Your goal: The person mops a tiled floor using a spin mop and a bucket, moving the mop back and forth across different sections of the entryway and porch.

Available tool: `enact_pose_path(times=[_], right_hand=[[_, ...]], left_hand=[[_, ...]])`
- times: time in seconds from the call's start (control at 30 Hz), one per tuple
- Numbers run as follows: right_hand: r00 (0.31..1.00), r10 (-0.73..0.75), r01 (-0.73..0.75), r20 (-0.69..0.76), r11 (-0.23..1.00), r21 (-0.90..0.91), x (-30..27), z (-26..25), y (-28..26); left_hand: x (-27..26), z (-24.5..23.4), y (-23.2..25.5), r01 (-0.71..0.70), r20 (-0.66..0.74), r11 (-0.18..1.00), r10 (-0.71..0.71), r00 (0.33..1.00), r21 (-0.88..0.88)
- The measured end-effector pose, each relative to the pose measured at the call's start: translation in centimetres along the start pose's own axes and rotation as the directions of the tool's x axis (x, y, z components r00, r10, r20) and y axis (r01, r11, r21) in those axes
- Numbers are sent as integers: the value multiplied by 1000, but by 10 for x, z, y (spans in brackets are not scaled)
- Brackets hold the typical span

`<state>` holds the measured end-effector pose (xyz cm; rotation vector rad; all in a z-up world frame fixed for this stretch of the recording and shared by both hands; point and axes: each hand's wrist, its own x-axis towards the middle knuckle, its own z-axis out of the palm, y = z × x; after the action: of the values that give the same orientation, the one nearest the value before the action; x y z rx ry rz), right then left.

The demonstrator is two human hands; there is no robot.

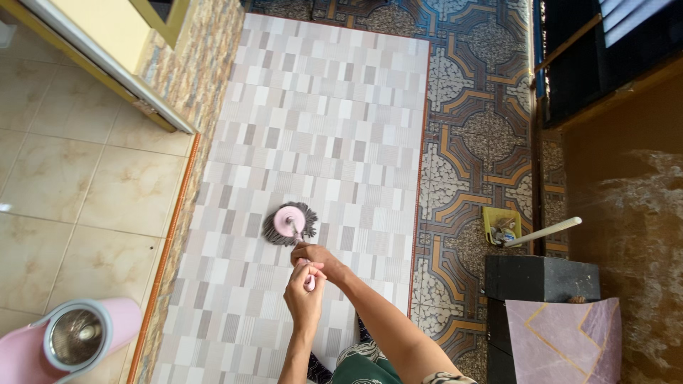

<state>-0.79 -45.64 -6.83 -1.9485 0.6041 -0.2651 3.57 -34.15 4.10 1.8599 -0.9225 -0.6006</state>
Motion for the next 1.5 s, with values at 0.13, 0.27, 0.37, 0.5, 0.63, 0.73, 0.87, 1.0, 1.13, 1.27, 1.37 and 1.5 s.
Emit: enact_pose_path(times=[0.13, 0.27, 0.37, 0.5, 0.63, 0.73, 0.87, 1.0, 1.13, 1.27, 1.37, 1.5], right_hand=[[978, 97, -109, -182, 993, -55, -29, -58, 32], [909, 230, -259, -347, 965, -37, -68, -101, 86], [857, 246, -303, -453, 951, -57, -90, -122, 131], [820, 293, -337, -492, 942, -1, -116, -128, 153], [828, 358, -410, -432, 911, -32, -117, -108, 124], [857, 366, -422, -362, 902, -88, -103, -71, 87], [934, 252, -275, -254, 960, -58, -78, -9, 28], [990, 139, -139, -21, 989, -41, -56, 44, -7], [968, -226, 232, 112, 972, -41, -25, 78, 6], [930, -345, 354, 127, 934, -55, 13, 104, 26], [964, -239, 242, 114, 970, -11, 27, 117, 27], [989, -114, 117, 90, 993, -26, 26, 147, -13]], left_hand=[[14, 57, 5, -47, 125, 991, 63, 990, -125], [24, 123, 12, -170, 215, 960, 219, 952, -224], [28, 157, 26, -18, 388, 971, 112, 915, -238], [17, 172, 38, 45, 501, 980, 58, 864, -192], [5, 145, 25, -244, 348, 941, 315, 883, -233], [-3, 97, 18, -137, 347, 971, 200, 916, -197], [-11, 11, 19, 122, 337, 990, -91, 937, -71], [-26, -45, 18, 208, 171, 977, -214, 962, 52], [-31, -59, 12, 203, -24, 964, -201, 979, 173], [-30, -60, -5, 211, -143, 959, -185, 972, 191], [-32, -68, -22, 127, -247, 986, -96, 964, 111], [-50, -99, -55, -3, -340, 999, 15, 940, 36]])
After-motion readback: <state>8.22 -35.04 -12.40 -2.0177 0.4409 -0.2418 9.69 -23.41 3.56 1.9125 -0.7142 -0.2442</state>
